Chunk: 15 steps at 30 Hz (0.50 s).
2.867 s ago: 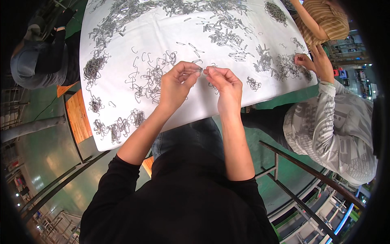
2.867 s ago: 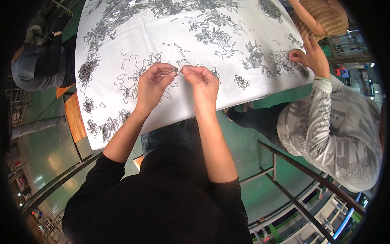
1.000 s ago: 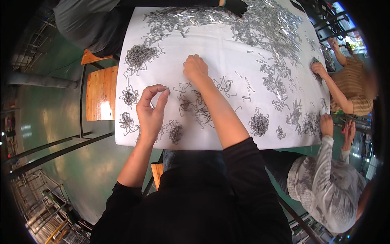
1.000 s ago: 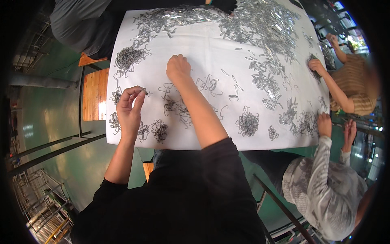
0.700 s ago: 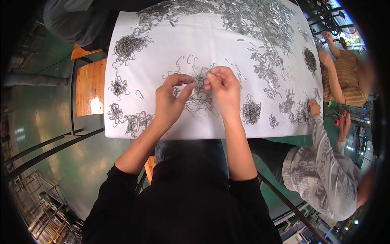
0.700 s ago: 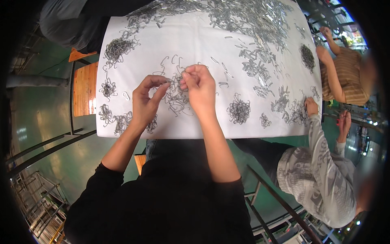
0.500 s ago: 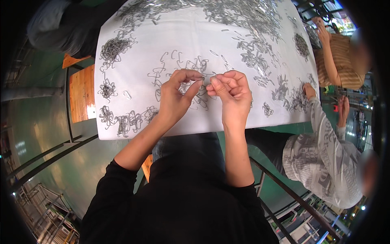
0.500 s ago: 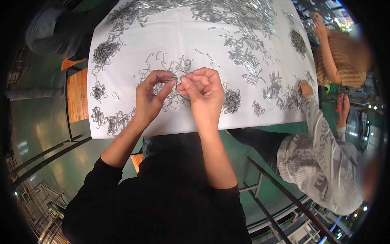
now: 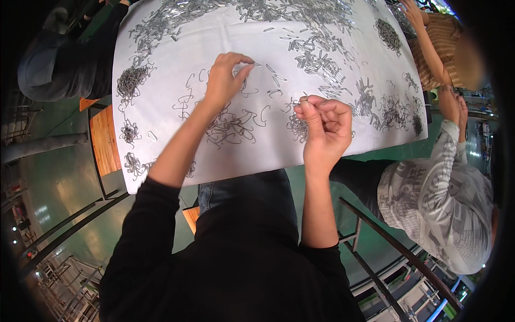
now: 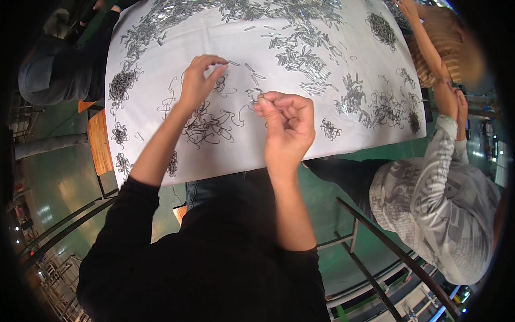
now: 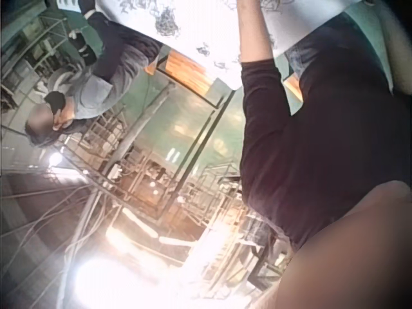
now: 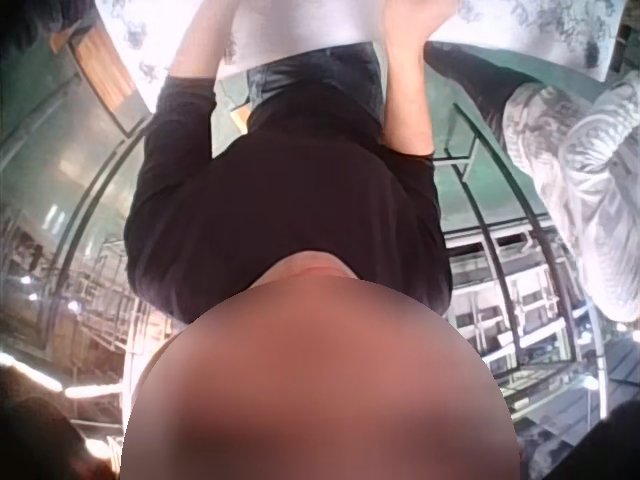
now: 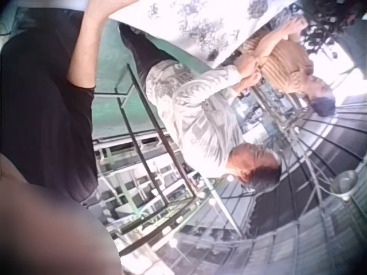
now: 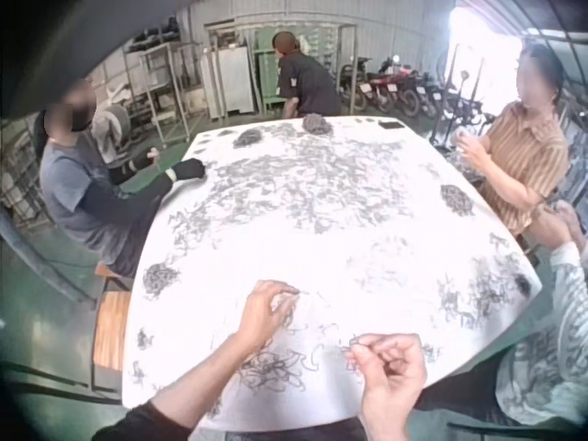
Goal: The person arranges small metal paperclips on a large white sheet, forming clusters and patterns. They repeatedly pick up clips from the sheet and place them into a nearby metal rack. The person works alongside others who perform similar actions on the same sheet.
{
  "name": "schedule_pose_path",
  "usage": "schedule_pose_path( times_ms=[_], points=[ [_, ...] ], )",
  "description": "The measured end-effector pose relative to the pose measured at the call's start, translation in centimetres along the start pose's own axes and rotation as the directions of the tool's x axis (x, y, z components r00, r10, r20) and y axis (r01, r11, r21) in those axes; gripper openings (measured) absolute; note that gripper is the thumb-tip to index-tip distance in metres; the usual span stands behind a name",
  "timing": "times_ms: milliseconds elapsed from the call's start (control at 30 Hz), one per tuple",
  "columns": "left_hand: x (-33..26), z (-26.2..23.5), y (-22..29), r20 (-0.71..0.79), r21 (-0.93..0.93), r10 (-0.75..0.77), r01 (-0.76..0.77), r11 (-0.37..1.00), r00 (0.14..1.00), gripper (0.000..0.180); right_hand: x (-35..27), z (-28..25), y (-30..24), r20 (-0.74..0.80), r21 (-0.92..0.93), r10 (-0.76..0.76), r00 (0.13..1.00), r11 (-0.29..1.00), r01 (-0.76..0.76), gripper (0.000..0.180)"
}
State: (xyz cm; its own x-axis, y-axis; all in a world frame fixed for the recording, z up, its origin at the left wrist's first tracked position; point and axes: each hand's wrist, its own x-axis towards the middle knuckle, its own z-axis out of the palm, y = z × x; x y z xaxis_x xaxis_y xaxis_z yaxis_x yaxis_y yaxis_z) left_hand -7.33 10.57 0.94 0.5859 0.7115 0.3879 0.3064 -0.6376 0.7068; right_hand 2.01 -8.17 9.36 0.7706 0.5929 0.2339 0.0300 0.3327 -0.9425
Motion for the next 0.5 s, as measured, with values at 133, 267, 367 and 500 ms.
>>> schedule_pose_path(
  times_ms=[133, 267, 367, 500],
  points=[
    [4.4, 2.4, -4.5, 0.297, 0.195, 0.052, -0.114, 0.974, 0.953, 0.016, 0.7, -1.3, 0.0, -0.005, -0.024, 0.007, 1.000, 1.000, -0.007, 0.019],
    [6.1, 3.4, -5.2, 0.499, 0.290, 0.007, -0.175, 0.941, 0.867, 0.019, 0.8, -1.7, 0.2, -0.003, -0.025, 0.035, 0.999, 0.999, -0.035, 0.019],
    [5.4, 3.0, -3.9, 0.490, 0.215, -0.076, -0.036, 0.976, 0.868, 0.020, 0.5, -1.4, 0.7, 0.011, -0.044, 0.055, 0.998, 0.998, -0.055, 0.020],
    [3.7, 0.5, 0.1, 0.412, -0.185, -0.238, 0.337, 0.923, 0.880, 0.020, 0.0, -0.1, 1.5, 0.045, -0.078, 0.058, 0.997, 0.995, -0.054, 0.018]
  ],
)
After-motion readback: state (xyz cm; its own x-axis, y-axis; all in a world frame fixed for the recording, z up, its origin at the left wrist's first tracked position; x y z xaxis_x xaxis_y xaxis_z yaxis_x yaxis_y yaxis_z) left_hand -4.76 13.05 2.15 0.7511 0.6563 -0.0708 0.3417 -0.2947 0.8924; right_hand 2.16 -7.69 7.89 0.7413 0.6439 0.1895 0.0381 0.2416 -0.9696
